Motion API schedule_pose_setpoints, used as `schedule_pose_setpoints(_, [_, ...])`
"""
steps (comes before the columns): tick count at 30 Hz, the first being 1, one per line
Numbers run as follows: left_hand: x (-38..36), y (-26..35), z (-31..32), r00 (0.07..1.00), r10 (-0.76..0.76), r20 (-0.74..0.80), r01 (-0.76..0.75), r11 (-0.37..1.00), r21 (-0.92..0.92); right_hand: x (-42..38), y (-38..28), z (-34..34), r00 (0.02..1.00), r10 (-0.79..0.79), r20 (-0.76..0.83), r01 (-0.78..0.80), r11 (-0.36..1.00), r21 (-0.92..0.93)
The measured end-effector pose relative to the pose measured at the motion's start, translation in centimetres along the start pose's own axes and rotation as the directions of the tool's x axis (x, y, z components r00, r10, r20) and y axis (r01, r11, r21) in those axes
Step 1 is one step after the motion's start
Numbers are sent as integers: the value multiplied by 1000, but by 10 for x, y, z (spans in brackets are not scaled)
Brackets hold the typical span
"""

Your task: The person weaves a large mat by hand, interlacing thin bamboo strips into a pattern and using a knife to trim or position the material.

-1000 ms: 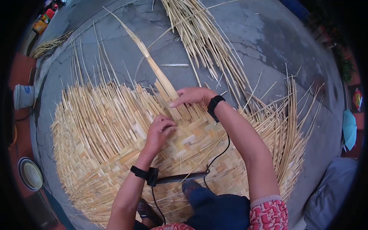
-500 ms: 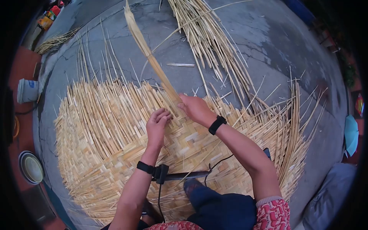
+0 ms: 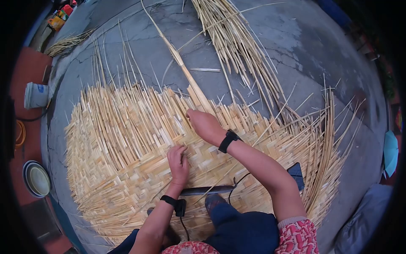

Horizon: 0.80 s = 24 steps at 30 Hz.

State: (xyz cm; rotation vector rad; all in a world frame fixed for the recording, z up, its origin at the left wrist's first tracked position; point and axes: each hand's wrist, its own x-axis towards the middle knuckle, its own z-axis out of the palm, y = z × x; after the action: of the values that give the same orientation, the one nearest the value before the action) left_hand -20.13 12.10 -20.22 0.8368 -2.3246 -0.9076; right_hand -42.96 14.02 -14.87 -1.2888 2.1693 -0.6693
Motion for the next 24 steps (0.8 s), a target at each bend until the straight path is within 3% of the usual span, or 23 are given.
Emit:
schedule_pose_setpoints(5, [-7,-6,-6,991,65,120,-63,998,-16,25,24,25,991,-22,-132,43,987,157])
schedule_pose_setpoints(7, [-7,-8,-7,988,69,135,-64,997,-42,31,29,18,999,30,29,-38,936,350])
schedule_pose_setpoints(9, [-5,-10,-8,987,71,144,-66,997,-37,27,32,23,1000,1,-15,3,964,267])
schedule_pose_setpoints(11, [-4,-11,-7,987,74,144,-70,997,-32,20,31,26,989,-55,-134,106,907,407])
schedule_pose_setpoints(12, [-3,-11,-7,987,66,147,-63,998,-30,21,33,23,989,-58,-133,108,908,405])
schedule_pose_setpoints(14, [-1,-16,-6,986,67,153,-64,998,-24,24,38,14,994,-48,98,5,917,400])
schedule_pose_setpoints(15, [2,-18,-5,984,58,168,-57,998,-13,23,37,13,995,-46,91,6,916,401])
schedule_pose_setpoints(17, [19,-15,-9,980,66,185,-66,998,-9,20,29,7,994,-112,8,109,975,194])
schedule_pose_setpoints(19, [37,-13,-16,924,-56,378,68,998,-18,12,26,4,994,-94,50,85,985,150])
schedule_pose_setpoints(20, [45,-11,-13,926,-43,374,53,998,-18,10,28,5,979,-199,40,195,977,81])
schedule_pose_setpoints(21, [56,-10,-10,912,-158,379,237,957,-170,11,27,7,950,-309,35,309,951,9])
schedule_pose_setpoints(22, [68,-9,-9,878,-264,399,402,861,-313,6,28,13,947,-320,-6,320,945,62])
schedule_pose_setpoints(24, [94,-2,-11,903,-199,381,312,912,-264,-3,16,15,957,-274,-92,278,960,37])
